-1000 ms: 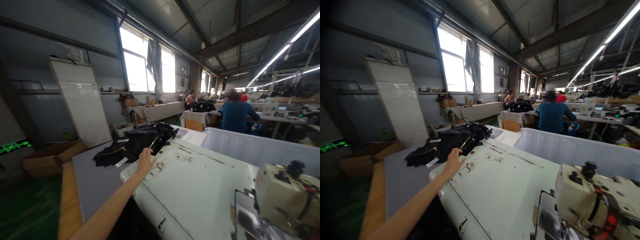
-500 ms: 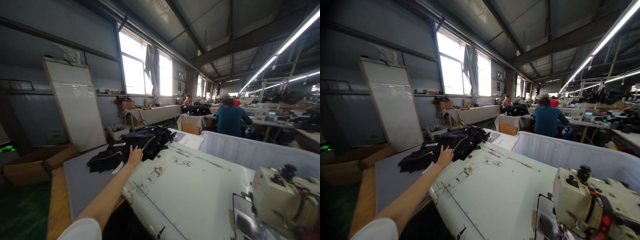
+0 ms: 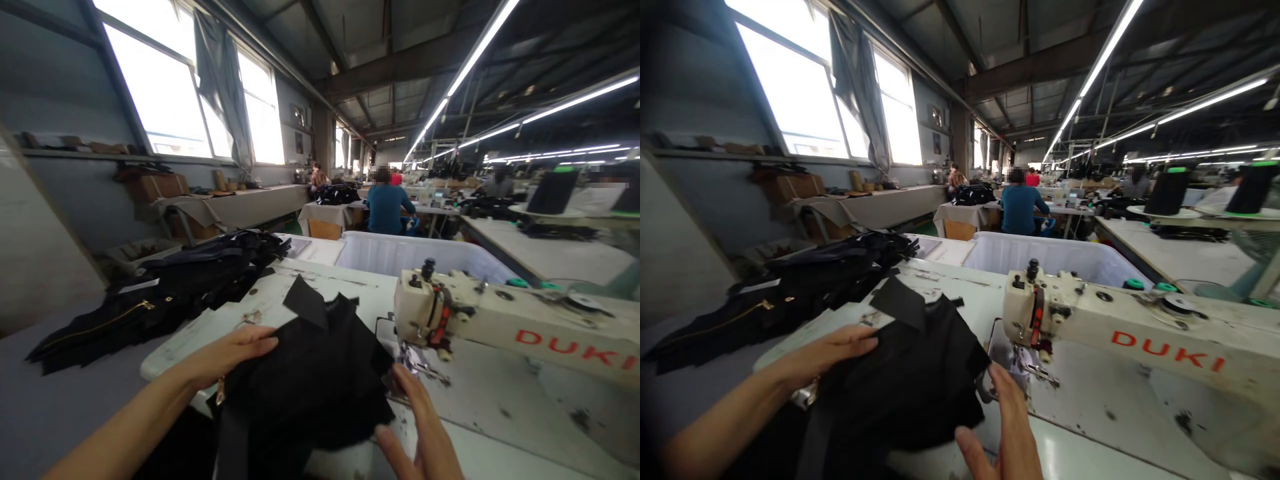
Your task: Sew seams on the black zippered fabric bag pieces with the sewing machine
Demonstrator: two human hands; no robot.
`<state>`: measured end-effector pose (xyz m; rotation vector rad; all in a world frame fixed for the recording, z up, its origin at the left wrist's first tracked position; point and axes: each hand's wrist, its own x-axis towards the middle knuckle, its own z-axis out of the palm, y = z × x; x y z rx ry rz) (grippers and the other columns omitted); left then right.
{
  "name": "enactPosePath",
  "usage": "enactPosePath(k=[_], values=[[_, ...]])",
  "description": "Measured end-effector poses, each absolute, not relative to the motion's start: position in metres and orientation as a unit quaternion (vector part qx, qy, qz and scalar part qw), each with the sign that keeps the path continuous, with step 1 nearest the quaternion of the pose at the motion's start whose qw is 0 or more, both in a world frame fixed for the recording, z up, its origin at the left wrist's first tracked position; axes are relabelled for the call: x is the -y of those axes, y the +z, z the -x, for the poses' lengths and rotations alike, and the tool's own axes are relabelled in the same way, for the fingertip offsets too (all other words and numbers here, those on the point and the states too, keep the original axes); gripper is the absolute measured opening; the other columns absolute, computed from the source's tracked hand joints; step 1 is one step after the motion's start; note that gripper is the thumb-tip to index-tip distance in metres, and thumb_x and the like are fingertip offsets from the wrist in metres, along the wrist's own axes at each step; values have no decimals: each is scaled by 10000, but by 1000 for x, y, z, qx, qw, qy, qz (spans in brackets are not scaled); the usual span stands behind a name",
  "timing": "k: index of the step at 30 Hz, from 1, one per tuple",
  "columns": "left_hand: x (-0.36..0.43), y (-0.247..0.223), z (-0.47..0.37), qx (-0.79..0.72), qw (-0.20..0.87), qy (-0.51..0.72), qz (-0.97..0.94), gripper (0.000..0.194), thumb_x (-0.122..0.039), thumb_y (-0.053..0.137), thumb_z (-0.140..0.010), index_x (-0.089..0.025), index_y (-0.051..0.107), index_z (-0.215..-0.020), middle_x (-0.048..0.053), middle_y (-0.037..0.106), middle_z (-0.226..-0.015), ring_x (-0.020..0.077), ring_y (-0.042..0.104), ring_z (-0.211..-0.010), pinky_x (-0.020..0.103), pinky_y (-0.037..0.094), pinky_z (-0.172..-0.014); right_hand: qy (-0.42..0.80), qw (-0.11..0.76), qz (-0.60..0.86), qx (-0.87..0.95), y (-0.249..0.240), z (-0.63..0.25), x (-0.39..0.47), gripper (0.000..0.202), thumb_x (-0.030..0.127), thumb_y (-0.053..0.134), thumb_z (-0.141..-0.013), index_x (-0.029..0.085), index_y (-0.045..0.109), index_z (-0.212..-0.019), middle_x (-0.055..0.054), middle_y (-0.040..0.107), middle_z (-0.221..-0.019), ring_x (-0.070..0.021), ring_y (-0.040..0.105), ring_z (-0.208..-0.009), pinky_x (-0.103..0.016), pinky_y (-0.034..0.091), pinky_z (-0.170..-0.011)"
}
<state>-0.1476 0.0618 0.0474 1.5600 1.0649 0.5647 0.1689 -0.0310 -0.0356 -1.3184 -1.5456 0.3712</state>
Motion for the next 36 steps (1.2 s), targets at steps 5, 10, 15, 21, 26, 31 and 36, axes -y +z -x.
enactPosePath(k=[5, 10, 15, 21, 26, 31, 36], values=[[-63, 34, 94, -362, 637, 109, -672, 428, -553, 621, -818, -152, 687, -952, 48, 697, -930, 232, 623, -862, 266, 485, -743, 423, 509, 551, 508, -29, -170, 39, 545, 583, 569, -826, 196, 611, -1208, -100, 647, -1196, -297, 539, -1196, -421, 420, -1013], [-59, 25, 60, -359, 638, 131, -669, 436, -579, 616, -809, -158, 686, -898, 30, 667, -922, 198, 572, -861, 234, 448, -748, 415, 534, 507, 534, -33, -178, 46, 425, 507, 589, -843, 199, 646, -1131, -87, 658, -1178, -261, 583, -1133, -361, 411, -1013], [-40, 5, 21, -383, 651, 172, -632, 403, -528, 638, -798, -127, 656, -819, -6, 567, -655, 129, 484, -584, 223, 391, -564, 367, 454, 526, 619, -43, -197, 56, 295, 448, 531, -897, 208, 641, -1028, -47, 706, -920, -209, 672, -863, -259, 517, -794], [-23, -3, 11, -402, 577, 264, -660, 296, -439, 609, -846, -145, 643, -862, 16, 602, -789, 158, 527, -718, 225, 396, -628, 109, 524, 579, 615, -38, -219, 67, 317, 363, 577, -879, 246, 555, -1172, -75, 583, -1200, -241, 571, -1086, -360, 478, -905], [0, -3, 6, -394, 406, 294, -771, 282, -428, 440, -951, -214, 607, -1025, 8, 638, -820, 160, 562, -736, 226, 426, -692, 1, 494, 540, 682, -22, -205, 64, 259, 323, 651, -832, 253, 591, -1074, -92, 559, -1093, -269, 522, -1035, -407, 466, -860], [10, -11, 2, -419, 309, 292, -802, 296, -421, 373, -969, -236, 592, -897, 0, 632, -789, 157, 582, -698, 215, 454, -667, 107, 516, 539, 657, -22, -195, 65, 124, 354, 606, -855, 242, 571, -817, -53, 579, -988, -224, 559, -946, -313, 451, -810], [6, -6, 0, -421, 299, 296, -804, 311, -392, 343, -978, -210, 557, -844, 2, 607, -779, 149, 559, -685, 226, 427, -654, 302, 483, 560, 602, -15, -199, 69, 248, 453, 559, -878, 227, 529, -779, 31, 533, -681, -131, 513, -626, -210, 407, -606]])
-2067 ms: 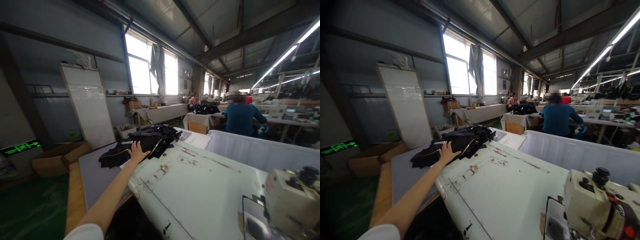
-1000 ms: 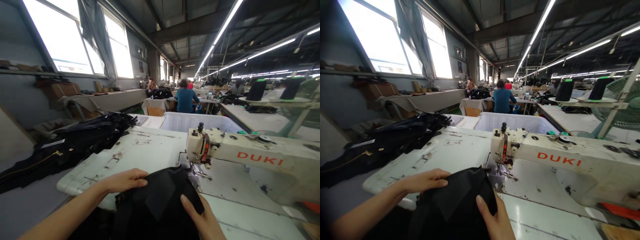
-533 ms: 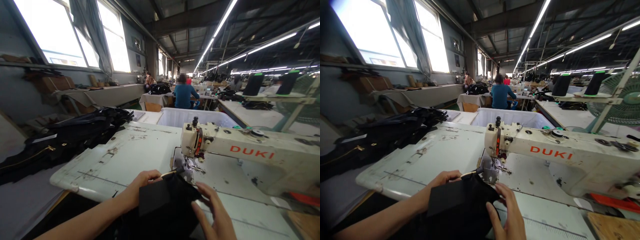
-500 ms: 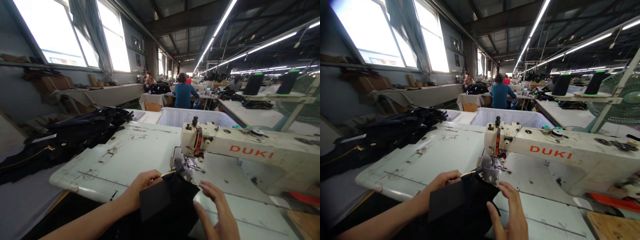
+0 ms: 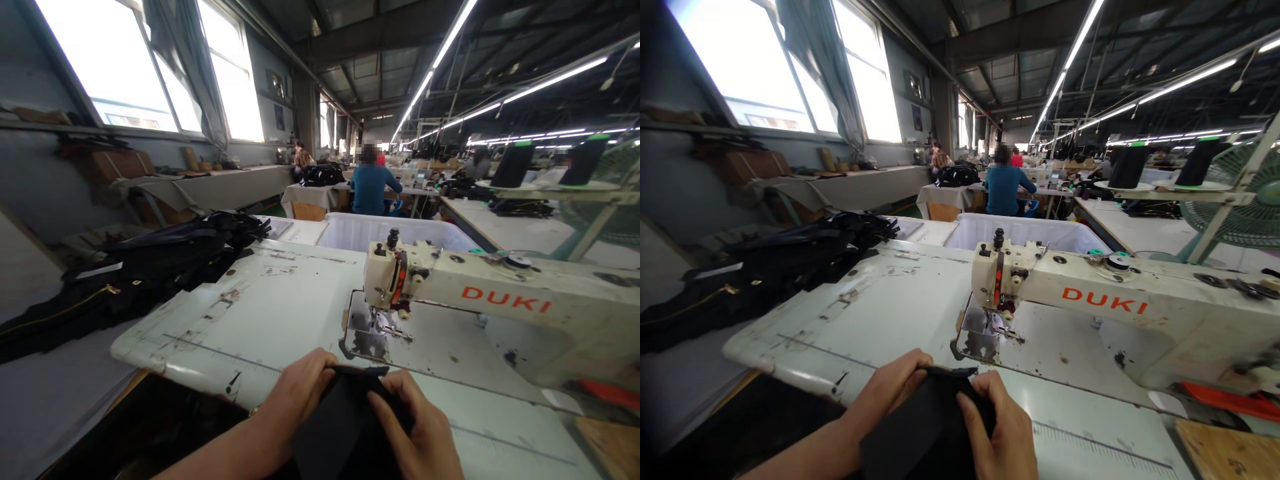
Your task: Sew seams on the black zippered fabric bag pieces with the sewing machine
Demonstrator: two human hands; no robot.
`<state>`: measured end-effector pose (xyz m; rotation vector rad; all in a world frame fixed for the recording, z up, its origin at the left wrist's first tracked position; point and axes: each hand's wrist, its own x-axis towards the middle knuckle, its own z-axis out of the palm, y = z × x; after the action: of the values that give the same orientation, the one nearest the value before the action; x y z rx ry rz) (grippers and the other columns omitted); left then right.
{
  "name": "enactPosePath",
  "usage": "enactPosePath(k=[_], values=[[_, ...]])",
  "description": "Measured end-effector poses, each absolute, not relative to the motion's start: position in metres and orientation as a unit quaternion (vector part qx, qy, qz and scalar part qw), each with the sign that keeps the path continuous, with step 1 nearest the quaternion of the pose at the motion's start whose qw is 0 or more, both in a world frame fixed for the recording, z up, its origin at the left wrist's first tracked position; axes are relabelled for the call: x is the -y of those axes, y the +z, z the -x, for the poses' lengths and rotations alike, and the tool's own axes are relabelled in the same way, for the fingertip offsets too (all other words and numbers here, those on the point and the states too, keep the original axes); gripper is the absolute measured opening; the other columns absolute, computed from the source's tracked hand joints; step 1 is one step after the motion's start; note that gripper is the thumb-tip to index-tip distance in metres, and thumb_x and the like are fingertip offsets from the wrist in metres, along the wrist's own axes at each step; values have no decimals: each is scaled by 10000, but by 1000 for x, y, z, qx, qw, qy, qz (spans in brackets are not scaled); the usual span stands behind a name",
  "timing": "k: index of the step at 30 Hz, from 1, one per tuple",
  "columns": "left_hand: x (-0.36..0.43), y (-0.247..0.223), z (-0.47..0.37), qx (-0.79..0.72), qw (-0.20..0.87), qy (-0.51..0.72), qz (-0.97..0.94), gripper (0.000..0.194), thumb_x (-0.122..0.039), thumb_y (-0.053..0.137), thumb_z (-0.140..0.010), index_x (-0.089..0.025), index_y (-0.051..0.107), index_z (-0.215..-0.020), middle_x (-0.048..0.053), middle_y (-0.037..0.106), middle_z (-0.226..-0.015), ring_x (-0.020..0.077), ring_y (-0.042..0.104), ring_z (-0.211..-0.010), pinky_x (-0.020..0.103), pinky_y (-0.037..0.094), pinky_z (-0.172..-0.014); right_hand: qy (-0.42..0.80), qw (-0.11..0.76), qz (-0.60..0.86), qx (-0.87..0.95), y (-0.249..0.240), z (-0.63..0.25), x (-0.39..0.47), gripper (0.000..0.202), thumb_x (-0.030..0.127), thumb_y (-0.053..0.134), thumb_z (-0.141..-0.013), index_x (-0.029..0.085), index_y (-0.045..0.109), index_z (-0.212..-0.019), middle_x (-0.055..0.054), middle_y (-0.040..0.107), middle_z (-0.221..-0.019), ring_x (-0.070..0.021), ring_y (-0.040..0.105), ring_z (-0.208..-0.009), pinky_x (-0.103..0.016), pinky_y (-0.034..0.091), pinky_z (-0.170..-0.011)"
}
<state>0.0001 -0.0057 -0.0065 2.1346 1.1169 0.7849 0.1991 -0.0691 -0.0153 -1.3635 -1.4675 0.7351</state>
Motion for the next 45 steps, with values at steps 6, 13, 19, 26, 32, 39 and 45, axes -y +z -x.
enactPosePath(k=[6, 13, 19, 26, 32, 39, 45], values=[[-7, 25, 0, -393, 419, 310, -757, 220, -359, 470, -937, -193, 606, -888, -12, 644, -802, 149, 564, -733, 207, 409, -624, 456, 472, 511, 555, 9, -212, 71, 430, 549, 400, -934, 206, 535, -711, 26, 455, -609, -122, 461, -560, -206, 409, -535], [2, 31, -6, -353, 282, 312, -836, 235, -303, 399, -984, -204, 602, -918, 13, 617, -840, 150, 574, -762, 231, 418, -708, 104, 551, 537, 631, 10, -206, 74, 244, 435, 588, -864, 247, 589, -1019, -67, 620, -1100, -231, 597, -1017, -315, 480, -874], [8, 21, -2, -325, 263, 309, -854, 332, -464, 406, -975, -197, 588, -898, 20, 606, -810, 148, 576, -726, 224, 426, -676, 136, 556, 559, 600, -5, -193, 80, 147, 371, 655, -815, 235, 632, -866, -39, 675, -911, -205, 648, -863, -268, 507, -789], [3, 9, -5, -246, 281, 255, -892, 460, -516, 315, -983, -176, 622, -941, 47, 608, -829, 145, 574, -728, 211, 430, -670, 359, 506, 529, 579, 10, -200, 82, 284, 462, 583, -860, 224, 708, -951, -40, 692, -851, -195, 663, -798, -255, 529, -733], [17, 14, -6, -268, 377, 225, -858, 486, -440, 233, -1021, -210, 658, -1075, 49, 641, -888, 153, 606, -824, 226, 436, -779, 401, 444, 446, 666, 21, -223, 66, 200, 379, 590, -882, 229, 722, -876, -40, 647, -875, -170, 640, -738, -256, 521, -685], [30, 6, -15, -193, 413, 286, -843, 613, -635, 327, -928, -188, 745, -953, 92, 708, -866, 203, 655, -821, 259, 485, -775, 531, 392, 348, 666, 30, -220, 41, 241, 409, 581, -888, 190, 670, -843, -16, 586, -850, -117, 543, -637, -238, 445, -591], [38, -9, -30, -433, 358, 269, -782, 226, -384, 540, -863, -234, 708, -891, 60, 703, -858, 242, 647, -820, 361, 490, -795, 364, 390, 464, 707, 47, -200, 30, 202, 341, 683, -813, 200, 600, -695, 3, 587, -849, -128, 588, -682, -233, 474, -634]])
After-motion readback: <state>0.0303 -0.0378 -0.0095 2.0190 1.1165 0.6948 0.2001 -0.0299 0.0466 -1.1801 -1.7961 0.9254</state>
